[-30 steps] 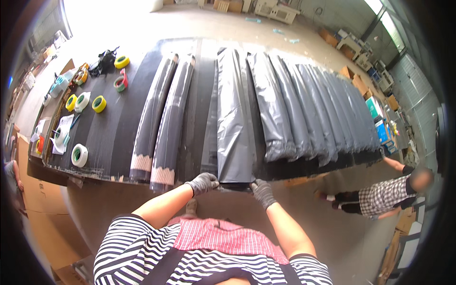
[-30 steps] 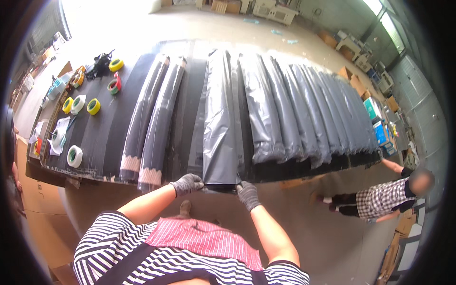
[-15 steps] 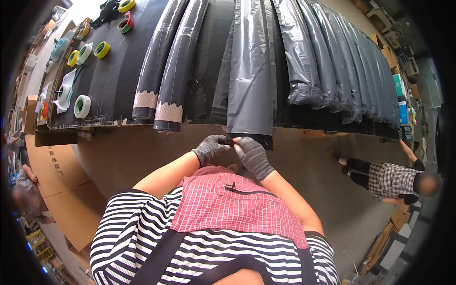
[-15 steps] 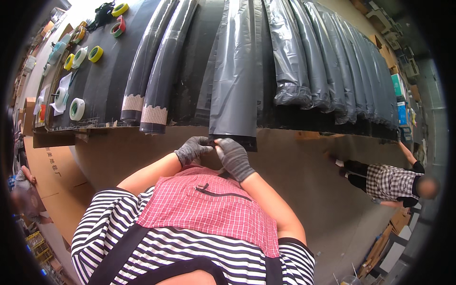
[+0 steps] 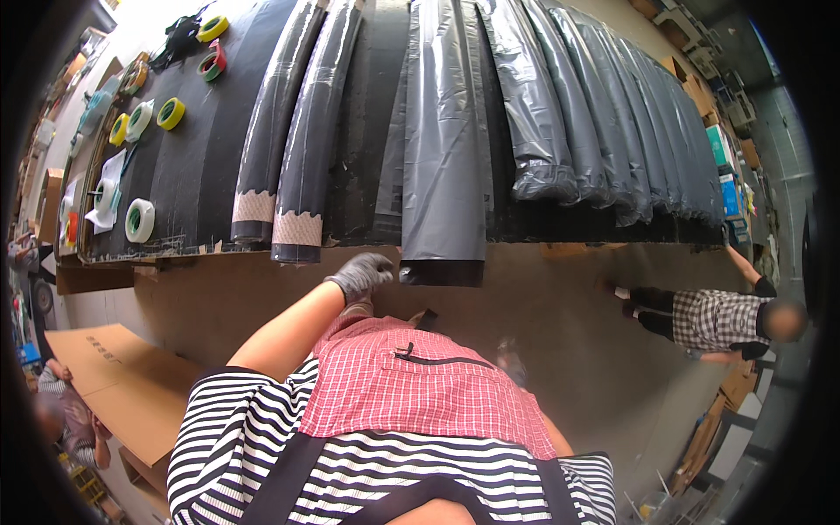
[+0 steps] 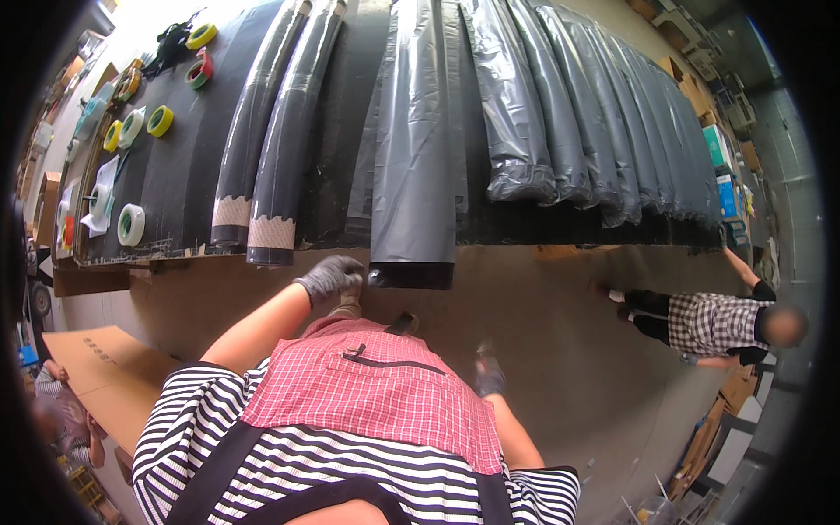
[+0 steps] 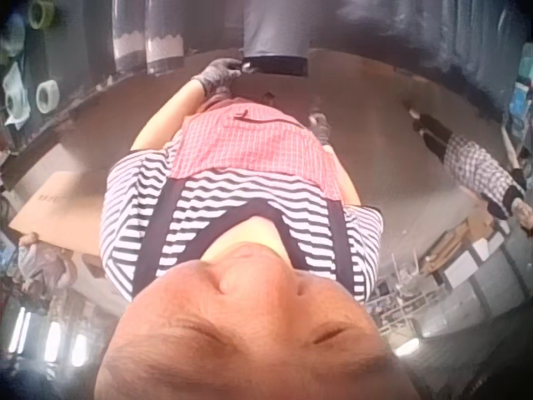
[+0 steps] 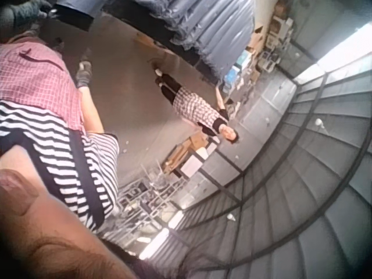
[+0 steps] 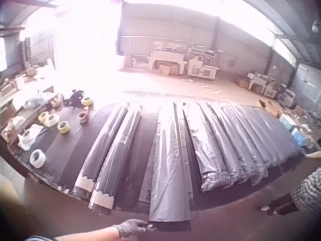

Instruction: The person wraps plastic sheets around large rolls one by one and arranges them in a row on a work surface.

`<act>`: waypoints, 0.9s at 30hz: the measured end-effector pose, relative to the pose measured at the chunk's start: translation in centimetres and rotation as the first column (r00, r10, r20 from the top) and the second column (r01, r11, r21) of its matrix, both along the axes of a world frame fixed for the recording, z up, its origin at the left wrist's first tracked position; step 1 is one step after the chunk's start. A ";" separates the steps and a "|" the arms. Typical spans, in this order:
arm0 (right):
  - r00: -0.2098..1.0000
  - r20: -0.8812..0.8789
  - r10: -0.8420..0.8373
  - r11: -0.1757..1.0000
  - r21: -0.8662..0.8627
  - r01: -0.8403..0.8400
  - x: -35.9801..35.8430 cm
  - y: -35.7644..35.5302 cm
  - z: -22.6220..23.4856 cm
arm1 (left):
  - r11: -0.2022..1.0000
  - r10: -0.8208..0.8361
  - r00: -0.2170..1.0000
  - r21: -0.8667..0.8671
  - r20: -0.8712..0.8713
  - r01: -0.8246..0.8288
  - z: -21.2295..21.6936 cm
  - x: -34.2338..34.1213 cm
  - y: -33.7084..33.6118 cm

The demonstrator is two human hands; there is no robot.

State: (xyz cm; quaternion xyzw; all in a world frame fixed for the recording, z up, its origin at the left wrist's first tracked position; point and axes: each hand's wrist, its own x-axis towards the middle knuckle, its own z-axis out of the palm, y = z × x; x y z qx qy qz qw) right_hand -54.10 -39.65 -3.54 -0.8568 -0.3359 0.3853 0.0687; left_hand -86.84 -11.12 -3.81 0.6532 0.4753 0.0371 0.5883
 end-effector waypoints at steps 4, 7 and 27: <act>0.994 -0.104 0.033 0.806 -0.585 -0.088 2.8 -9.2 -3.2 | 0.752 -0.166 0.980 0.629 -0.111 0.199 8.1 4.0 6.6; 0.978 -0.202 0.049 0.930 -0.347 -0.118 1.5 -3.5 -4.8 | 0.430 -0.338 0.935 0.865 -0.112 0.259 9.6 9.2 8.1; 0.447 -0.888 0.109 0.731 0.376 0.569 -4.0 21.6 5.3 | 0.125 -0.455 0.582 0.599 -0.674 0.791 9.9 14.6 9.7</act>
